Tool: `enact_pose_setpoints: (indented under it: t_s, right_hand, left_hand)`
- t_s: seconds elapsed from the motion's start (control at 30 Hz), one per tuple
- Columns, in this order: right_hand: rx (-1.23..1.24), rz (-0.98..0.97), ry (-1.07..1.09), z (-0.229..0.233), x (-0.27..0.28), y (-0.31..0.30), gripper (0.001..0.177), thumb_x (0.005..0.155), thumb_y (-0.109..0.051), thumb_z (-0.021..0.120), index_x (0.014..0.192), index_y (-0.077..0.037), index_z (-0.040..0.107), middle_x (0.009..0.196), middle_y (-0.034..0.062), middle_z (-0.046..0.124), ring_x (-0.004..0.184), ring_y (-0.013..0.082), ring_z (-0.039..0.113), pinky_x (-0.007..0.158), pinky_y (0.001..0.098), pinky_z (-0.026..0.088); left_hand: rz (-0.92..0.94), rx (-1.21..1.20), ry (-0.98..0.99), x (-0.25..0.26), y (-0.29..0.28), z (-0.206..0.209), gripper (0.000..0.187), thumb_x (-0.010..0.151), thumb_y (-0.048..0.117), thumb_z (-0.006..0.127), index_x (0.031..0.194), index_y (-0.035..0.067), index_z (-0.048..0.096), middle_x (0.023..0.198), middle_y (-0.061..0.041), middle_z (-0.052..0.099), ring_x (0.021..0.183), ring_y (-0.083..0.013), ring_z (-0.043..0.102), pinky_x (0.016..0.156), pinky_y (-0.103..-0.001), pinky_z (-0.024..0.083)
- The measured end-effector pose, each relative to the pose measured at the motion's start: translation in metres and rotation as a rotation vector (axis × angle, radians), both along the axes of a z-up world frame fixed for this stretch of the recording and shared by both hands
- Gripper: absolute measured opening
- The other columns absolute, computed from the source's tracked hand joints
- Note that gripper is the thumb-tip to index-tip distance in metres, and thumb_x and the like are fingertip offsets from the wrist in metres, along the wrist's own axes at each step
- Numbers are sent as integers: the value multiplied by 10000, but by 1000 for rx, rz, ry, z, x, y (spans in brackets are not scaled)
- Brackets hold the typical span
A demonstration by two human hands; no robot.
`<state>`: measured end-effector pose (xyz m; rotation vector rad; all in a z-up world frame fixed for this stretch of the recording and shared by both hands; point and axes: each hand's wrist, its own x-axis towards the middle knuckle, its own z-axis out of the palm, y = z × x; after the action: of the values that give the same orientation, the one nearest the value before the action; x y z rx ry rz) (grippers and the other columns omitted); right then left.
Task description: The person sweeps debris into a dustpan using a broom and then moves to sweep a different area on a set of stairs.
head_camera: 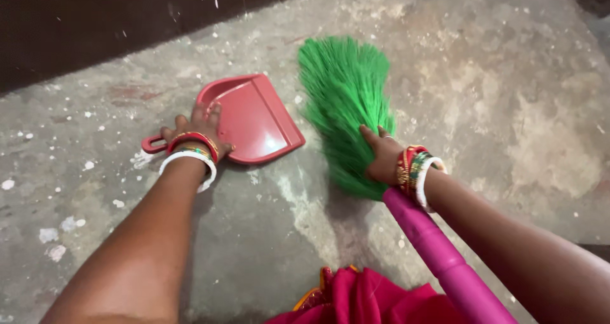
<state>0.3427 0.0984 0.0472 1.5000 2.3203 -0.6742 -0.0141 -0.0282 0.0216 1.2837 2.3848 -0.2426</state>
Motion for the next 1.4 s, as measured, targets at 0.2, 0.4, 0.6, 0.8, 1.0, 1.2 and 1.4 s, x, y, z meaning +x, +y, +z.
enact_pose_setpoints:
  t_s: [0.2,0.4,0.6,0.8,1.0,1.2,1.4]
  right_hand:
    - [-23,-4,-74,0,-23,-25,1166,690,-174,795,1627,-320,116,1687,245,-43,1471,479,331,1167,439,413]
    - [-126,27,-371,8,-29,-33,1153,789,-80,687,1639,-425,-10,1713,155,-166,1469,527,304,1152,506,427]
    - [-155,-36,-190,-7,2,5,1105,791,-41,653,1642,-353,22,1727,195,-182,1413,468,471,1088,446,519]
    - [-75,2,-214,-50,52,93,1091,829,-72,654,1642,-269,-46,1643,292,-193,1473,481,294,1130,435,437]
    - [-1,-236,-36,-44,145,160,1028,805,-104,626,1668,-213,79,1682,318,18,1429,518,406,1151,457,446]
    - [25,-217,104,-76,143,163,1019,786,-112,649,1651,-172,115,1638,366,7,1416,551,344,1185,457,352]
    - [12,-238,65,-69,133,171,1046,778,-147,690,1646,-193,107,1649,347,13,1408,540,384,1166,455,390]
  left_hand:
    - [72,13,7,-6,0,-8,1087,801,589,764,1634,401,91,1700,-74,103,1456,-391,316,1161,-634,220]
    - [53,-128,32,8,10,0,1237,711,751,750,1687,366,95,1643,-154,297,1510,-401,322,1199,-690,189]
    - [-9,-166,32,31,27,2,1368,582,844,787,1629,354,54,1690,-199,-25,1521,-430,140,1134,-725,120]
    - [-67,-236,99,57,39,-6,1351,513,869,800,1611,449,134,1712,-136,-33,1544,-380,180,1169,-731,98]
    - [-88,-244,124,106,74,-12,1302,491,896,786,1594,455,251,1723,-147,-16,1506,-410,256,1169,-728,70]
    - [-98,-258,88,153,108,-12,1292,468,974,714,1570,458,281,1696,-159,-70,1514,-416,180,1148,-737,-26]
    - [-59,-200,62,162,107,-8,1135,502,949,711,1466,381,521,1716,-156,-23,1526,-406,180,1161,-728,-30]
